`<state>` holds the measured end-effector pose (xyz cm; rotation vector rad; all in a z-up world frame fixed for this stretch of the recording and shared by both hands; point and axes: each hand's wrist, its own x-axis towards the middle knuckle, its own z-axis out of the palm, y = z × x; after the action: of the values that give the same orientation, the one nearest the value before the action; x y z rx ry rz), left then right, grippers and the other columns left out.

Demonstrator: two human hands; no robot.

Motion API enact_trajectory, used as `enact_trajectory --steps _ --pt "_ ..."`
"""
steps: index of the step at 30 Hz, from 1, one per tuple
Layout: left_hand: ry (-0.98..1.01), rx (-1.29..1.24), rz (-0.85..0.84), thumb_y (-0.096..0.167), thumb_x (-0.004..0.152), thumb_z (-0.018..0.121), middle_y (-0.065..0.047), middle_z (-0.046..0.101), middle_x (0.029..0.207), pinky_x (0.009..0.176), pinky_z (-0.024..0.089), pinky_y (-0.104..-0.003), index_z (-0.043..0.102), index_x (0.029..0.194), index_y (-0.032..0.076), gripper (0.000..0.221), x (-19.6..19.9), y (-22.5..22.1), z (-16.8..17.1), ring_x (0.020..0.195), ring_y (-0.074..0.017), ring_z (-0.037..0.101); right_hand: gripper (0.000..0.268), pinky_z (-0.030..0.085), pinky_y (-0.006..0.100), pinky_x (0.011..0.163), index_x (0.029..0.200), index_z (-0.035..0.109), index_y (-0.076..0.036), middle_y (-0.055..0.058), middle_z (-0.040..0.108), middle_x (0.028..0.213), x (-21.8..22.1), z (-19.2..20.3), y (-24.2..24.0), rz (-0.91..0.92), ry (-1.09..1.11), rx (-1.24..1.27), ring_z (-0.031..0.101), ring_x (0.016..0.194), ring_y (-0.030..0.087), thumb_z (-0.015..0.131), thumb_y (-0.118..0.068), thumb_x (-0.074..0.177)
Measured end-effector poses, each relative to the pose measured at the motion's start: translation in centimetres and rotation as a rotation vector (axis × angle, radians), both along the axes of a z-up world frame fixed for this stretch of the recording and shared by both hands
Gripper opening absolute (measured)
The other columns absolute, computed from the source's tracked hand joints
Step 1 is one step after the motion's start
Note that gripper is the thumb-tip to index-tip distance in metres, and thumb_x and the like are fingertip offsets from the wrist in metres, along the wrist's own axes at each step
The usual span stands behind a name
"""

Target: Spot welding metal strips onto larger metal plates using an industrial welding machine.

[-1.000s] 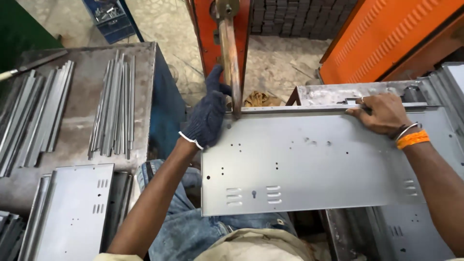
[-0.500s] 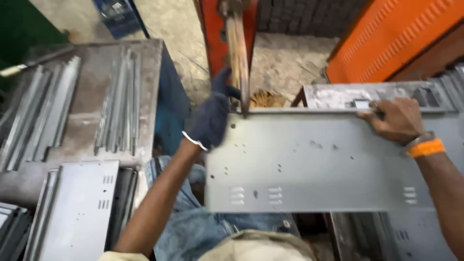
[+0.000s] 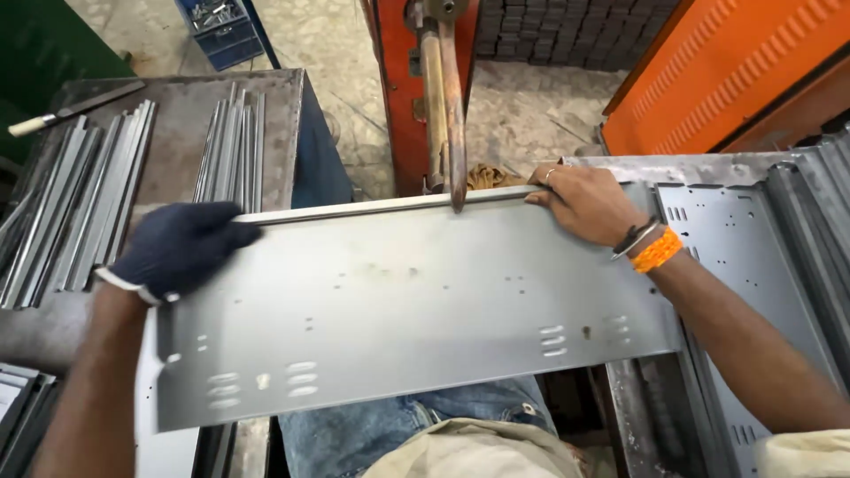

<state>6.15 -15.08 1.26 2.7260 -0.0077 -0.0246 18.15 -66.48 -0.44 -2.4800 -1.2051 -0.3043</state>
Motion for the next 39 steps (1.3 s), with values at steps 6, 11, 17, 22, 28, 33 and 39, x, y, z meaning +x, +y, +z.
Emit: enact_trajectory --steps 6,11,17,22,28,33,39 --pt "0.139 0.155 0.189 0.052 0.094 0.069 -0.017 0.081 0.091 0.082 0.059 -0.044 0.081 0.118 0.014 0.046 -1.5 -1.9 4.0 0.083 -0.034 0.079 0.017 0.044 0.049 0.065 0.098 0.061 -0.002 0.016 0.065 0.073 -0.7 -1.7 1.9 -0.159 0.037 -0.049 0.064 0.07 0.036 0.062 -0.019 0.099" --pt "-0.464 -0.016 -0.311 0.04 0.085 0.078 -0.012 0.074 0.1 0.077 0.055 -0.044 0.073 0.118 0.009 0.045 0.9 -9.4 2.6 0.087 -0.0316 0.071 0.014 0.043 0.049 0.061 0.094 0.059 -0.003 0.015 0.063 0.068 -0.8 -2.2 2.8 -0.167 0.03 -0.061 0.062 0.061 0.034 0.06 -0.017 0.097" --pt "-0.36 -0.032 -0.414 0.035 0.095 0.07 -0.015 0.073 0.089 0.07 0.054 -0.048 0.071 0.112 0.011 0.029 4.3 -16.9 -1.4 0.078 -0.0357 0.071 0.028 0.045 0.049 0.065 0.082 0.055 -0.003 0.017 0.062 0.069 -0.7 -2.1 4.3 -0.115 -0.026 -0.032 0.063 0.067 0.037 0.065 -0.023 0.099" --pt "-0.424 0.043 -0.418 0.038 0.098 0.067 -0.015 0.071 0.079 0.066 0.052 -0.051 0.071 0.094 0.012 0.026 4.3 -18.0 -1.7 0.073 -0.0354 0.07 0.017 0.044 0.051 0.064 0.093 0.061 -0.003 0.018 0.064 0.07 -1.3 -2.4 4.1 -0.118 -0.009 0.044 0.064 0.069 0.038 0.065 -0.019 0.094" --pt "-0.499 0.022 -0.365 0.044 0.094 0.069 -0.017 0.069 0.068 0.057 0.052 -0.052 0.075 0.09 0.013 0.032 4.6 -18.2 -1.2 0.06 -0.0373 0.068 0.026 0.045 0.051 0.065 0.081 0.056 -0.003 0.019 0.065 0.073 -1.2 -2.8 4.5 -0.09 -0.068 0.038 0.064 0.071 0.04 0.067 -0.022 0.095" --pt "-0.287 0.112 -0.275 0.058 0.093 0.064 -0.016 0.069 0.066 0.056 0.052 -0.051 0.076 0.084 0.016 0.045 4.5 -18.3 -0.2 0.059 -0.0373 0.068 0.024 0.046 0.051 0.06 0.094 0.067 -0.005 0.017 0.065 0.068 -2.0 -1.0 5.8 -0.195 0.145 -0.049 0.065 0.061 0.037 0.064 -0.029 0.094" --pt "-0.407 0.081 -0.337 0.058 0.093 0.064 -0.015 0.068 0.064 0.056 0.052 -0.051 0.076 0.077 0.016 0.047 4.2 -15.9 0.0 0.056 -0.0362 0.068 0.035 0.05 0.05 0.075 0.093 0.066 -0.003 0.019 0.067 0.079 -0.8 -1.6 5.6 -0.101 0.078 -0.09 0.066 0.08 0.039 0.065 -0.036 0.101"
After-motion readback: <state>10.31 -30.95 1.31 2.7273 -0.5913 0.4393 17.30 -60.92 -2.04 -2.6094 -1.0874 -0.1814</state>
